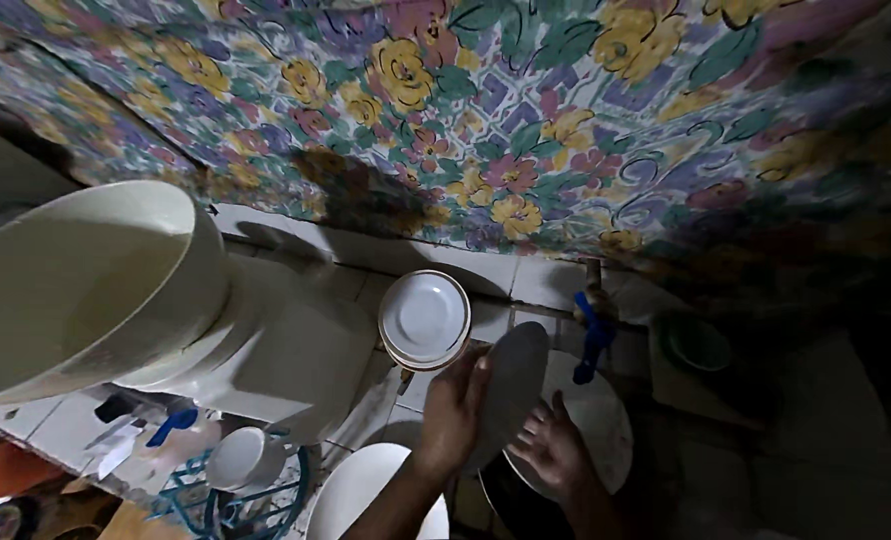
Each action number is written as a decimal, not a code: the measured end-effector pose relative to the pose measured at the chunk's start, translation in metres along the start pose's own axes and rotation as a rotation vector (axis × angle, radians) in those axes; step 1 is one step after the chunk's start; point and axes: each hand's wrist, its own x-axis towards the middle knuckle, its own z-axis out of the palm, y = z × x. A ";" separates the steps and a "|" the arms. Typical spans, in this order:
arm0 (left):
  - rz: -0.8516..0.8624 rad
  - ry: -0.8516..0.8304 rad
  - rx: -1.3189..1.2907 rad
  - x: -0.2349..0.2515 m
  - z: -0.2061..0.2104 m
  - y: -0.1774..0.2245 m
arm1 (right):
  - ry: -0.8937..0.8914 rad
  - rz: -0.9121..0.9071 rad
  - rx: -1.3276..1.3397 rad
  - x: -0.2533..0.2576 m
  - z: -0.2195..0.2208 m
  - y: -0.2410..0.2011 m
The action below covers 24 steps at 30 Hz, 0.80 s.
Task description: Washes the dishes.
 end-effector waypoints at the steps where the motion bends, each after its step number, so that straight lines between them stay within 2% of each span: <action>1: 0.157 0.059 0.144 -0.002 -0.009 -0.010 | -0.045 0.032 0.058 -0.001 0.007 -0.001; 2: 0.276 0.115 0.239 -0.003 -0.018 -0.023 | -0.054 0.038 0.106 -0.003 0.012 -0.003; 3: 0.319 0.146 0.277 -0.005 -0.026 -0.034 | -0.058 0.017 0.149 -0.007 0.014 -0.005; 4: 0.273 0.135 0.251 -0.009 -0.033 -0.044 | -0.067 -0.034 0.188 -0.010 0.011 -0.007; 7: -0.155 0.023 -0.185 -0.034 -0.035 -0.057 | -0.098 -0.283 0.163 -0.022 -0.017 -0.021; 10: -0.613 -0.009 -0.644 -0.057 -0.010 -0.057 | 0.010 -0.560 -0.142 -0.048 -0.034 -0.051; 12: -0.773 0.015 -0.711 -0.055 0.020 -0.065 | 0.012 -0.699 -0.316 -0.058 -0.056 -0.057; 14: -0.689 -0.090 -0.425 -0.043 0.039 -0.071 | 0.136 -0.627 -0.460 -0.060 -0.075 -0.058; 15: -0.609 -0.108 -0.288 -0.033 0.048 -0.073 | 0.218 -0.542 -0.425 -0.066 -0.077 -0.056; 17: -0.450 -0.116 -0.078 -0.011 0.064 -0.078 | 0.257 -0.448 -0.271 -0.072 -0.081 -0.049; 19: -0.294 -0.125 0.154 0.011 0.076 -0.076 | 0.277 -0.499 -0.239 -0.073 -0.081 -0.040; 22: -0.128 -0.252 0.621 0.027 0.101 -0.064 | 0.433 -0.614 -0.386 -0.072 -0.076 -0.028; 24: 0.059 -0.238 0.689 0.016 0.131 -0.062 | 0.471 -0.601 -0.337 -0.065 -0.065 -0.023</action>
